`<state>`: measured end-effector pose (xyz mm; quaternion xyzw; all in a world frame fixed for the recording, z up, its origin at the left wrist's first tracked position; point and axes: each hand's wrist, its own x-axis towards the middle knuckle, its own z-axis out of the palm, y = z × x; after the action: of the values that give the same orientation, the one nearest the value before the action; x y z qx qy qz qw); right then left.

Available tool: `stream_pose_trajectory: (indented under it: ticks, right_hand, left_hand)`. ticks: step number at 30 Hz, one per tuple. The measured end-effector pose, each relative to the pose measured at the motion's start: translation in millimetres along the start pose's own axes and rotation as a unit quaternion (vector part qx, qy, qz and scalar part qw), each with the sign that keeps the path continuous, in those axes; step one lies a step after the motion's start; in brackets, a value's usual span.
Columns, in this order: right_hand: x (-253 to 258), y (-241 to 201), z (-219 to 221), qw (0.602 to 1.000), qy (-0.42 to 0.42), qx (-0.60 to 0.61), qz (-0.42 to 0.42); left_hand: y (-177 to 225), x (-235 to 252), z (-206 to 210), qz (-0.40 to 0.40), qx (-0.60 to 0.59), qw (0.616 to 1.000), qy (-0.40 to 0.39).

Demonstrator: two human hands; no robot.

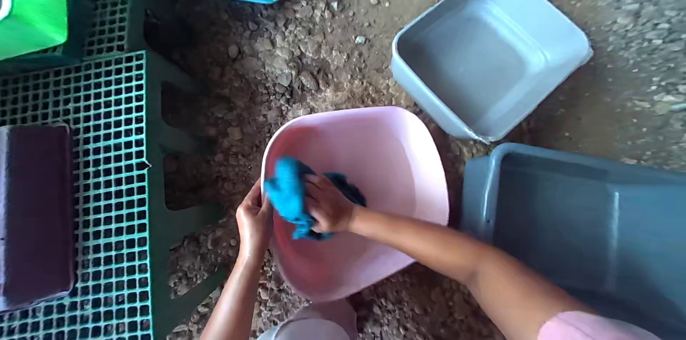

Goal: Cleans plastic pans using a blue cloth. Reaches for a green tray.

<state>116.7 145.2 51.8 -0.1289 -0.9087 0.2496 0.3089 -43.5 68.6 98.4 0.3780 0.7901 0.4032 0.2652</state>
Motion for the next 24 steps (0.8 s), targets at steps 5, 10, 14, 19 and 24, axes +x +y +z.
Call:
stream_pose_trajectory:
  ticks: [5,10,14,19,24]
  right_hand:
    - [107.9,8.1,-12.2,0.984,-0.048,-0.083,-0.15]
    - [93.4,59.9,-35.3,0.98,0.082,-0.168,-0.062]
    - [52.1,104.5,-51.9,0.959,0.085,-0.232,0.137]
    - [-74.2,133.9,-85.9,0.849,-0.031,-0.263,0.457]
    - [-208.8,82.6,-79.4,0.76,-0.295,-0.304,0.494]
  left_hand:
    - [15.2,-7.8,-21.5,0.075,0.072,0.994,0.037]
    - [10.9,-13.4,-14.1,0.129,0.037,0.991,-0.019]
    - [7.5,-12.9,-11.4,0.1,0.003,0.994,-0.04]
    - [5.2,-10.9,-14.8,0.034,-0.084,0.995,-0.038]
    - [-4.1,-5.8,-11.4,-0.006,-0.112,0.993,-0.028]
